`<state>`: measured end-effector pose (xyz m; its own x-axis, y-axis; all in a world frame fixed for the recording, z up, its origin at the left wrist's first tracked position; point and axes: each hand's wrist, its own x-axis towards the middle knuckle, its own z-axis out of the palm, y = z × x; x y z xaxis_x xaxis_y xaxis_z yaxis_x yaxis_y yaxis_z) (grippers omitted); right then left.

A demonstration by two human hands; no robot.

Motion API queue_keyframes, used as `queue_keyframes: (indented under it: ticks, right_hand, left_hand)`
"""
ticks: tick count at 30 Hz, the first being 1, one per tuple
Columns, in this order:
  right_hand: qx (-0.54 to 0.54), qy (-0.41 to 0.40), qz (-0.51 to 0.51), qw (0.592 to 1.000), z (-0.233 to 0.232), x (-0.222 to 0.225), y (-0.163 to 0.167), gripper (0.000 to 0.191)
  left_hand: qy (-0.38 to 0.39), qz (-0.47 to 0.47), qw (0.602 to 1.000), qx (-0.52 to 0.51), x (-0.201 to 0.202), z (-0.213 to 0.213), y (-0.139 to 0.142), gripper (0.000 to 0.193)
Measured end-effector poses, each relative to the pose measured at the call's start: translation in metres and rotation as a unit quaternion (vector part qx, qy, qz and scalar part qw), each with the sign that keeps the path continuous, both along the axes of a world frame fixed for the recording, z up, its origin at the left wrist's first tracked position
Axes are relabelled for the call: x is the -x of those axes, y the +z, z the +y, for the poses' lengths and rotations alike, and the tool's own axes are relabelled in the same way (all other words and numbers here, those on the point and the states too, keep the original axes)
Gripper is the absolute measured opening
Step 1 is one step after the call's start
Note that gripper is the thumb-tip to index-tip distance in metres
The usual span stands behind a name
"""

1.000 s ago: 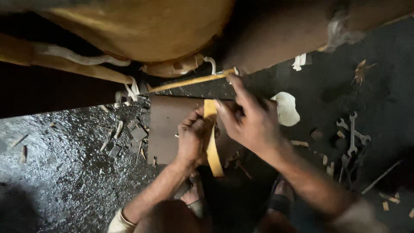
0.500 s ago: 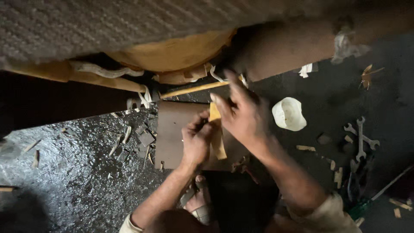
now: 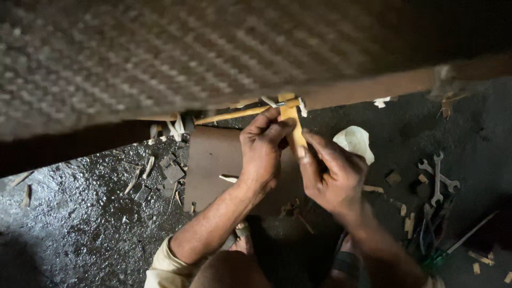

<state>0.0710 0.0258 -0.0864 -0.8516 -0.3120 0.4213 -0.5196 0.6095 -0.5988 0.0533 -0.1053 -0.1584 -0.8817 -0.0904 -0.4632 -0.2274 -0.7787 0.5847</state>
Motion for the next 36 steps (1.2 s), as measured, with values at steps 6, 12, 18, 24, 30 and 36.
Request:
queue_keyframes:
  ticks: [6,12,18,24,30,36]
  right_hand:
    - [-0.155,-0.025,-0.045,0.987,-0.011,0.029,0.001,0.037]
    - [-0.292,-0.092,-0.066,0.95,-0.018,0.045,-0.025,0.02]
    - [-0.219,-0.06,0.067,0.971,-0.014,0.04,-0.043,0.025]
    - [-0.204,-0.059,0.053,0.976,-0.006,0.037,-0.066,0.031]
    - [-0.176,-0.053,-0.001,0.983,0.004,0.028,-0.086,0.038]
    - [0.013,-0.084,-0.144,0.986,-0.017,0.021,-0.087,0.045]
  left_hand:
    - [-0.024,0.082,0.995,-0.051,0.003,-0.004,-0.039,0.012]
    - [-0.051,0.056,0.995,0.064,0.004,-0.003,-0.059,0.013]
    - [-0.081,0.066,0.986,0.127,0.007,-0.023,-0.045,0.016]
    - [-0.144,0.102,0.946,0.272,0.018,-0.037,-0.038,0.019]
    - [-0.227,0.148,0.81,0.52,0.028,-0.05,-0.043,0.023]
    - [-0.262,0.168,0.672,0.672,0.052,-0.053,-0.045,0.027]
